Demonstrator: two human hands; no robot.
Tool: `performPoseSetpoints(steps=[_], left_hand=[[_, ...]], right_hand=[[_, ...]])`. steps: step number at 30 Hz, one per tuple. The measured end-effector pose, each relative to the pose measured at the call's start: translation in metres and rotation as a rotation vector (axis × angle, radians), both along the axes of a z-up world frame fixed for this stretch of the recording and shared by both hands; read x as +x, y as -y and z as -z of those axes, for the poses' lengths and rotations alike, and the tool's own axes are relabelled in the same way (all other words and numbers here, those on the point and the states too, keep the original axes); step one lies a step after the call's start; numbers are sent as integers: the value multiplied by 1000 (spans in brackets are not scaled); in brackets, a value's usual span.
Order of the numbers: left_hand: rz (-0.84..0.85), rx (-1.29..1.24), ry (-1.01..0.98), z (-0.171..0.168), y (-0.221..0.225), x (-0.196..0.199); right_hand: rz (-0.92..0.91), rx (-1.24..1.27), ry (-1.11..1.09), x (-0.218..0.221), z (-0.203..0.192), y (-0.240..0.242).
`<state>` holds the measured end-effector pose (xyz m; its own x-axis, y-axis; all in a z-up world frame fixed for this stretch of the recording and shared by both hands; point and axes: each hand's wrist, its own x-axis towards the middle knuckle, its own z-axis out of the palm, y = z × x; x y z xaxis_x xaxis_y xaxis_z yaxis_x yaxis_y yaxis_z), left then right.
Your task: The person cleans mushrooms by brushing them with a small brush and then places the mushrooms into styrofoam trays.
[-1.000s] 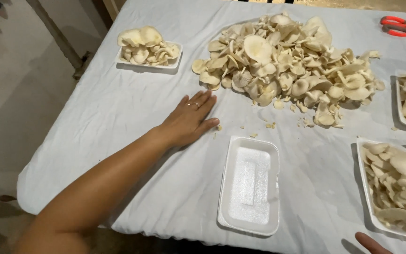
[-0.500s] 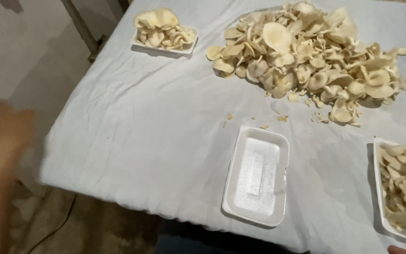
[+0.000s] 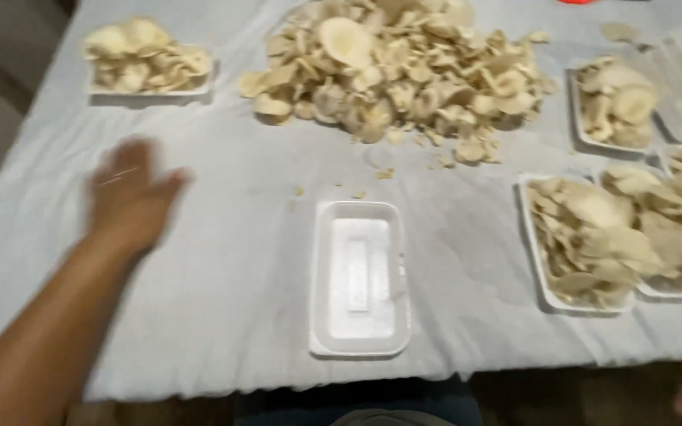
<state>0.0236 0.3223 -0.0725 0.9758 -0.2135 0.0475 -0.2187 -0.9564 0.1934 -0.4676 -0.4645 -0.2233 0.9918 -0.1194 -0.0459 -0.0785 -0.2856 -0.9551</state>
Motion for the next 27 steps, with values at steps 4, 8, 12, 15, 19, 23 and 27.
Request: performPoseSetpoints(steps=[4, 8, 12, 15, 19, 23, 27], left_hand=[[-277, 29, 147, -17, -89, -36], [262, -188, 535, -65, 11, -52], [495, -717, -47, -92, 223, -78], [709, -584, -430, -84, 351, -73], [733, -339, -402, -19, 472, -27], [627, -395, -655, -18, 484, -28], [564, -540, -621, -17, 469, -36]], right_hand=[[-2, 395, 247, 57, -118, -143], [468, 513, 102, 67, -121, -200], [701, 471, -207, 92, -156, -242], [830, 520, -317, 116, -204, -281], [854, 590, -382, 123, -204, -274], [850, 595, -397, 136, -215, -280], [750, 601, -312, 132, -214, -278]])
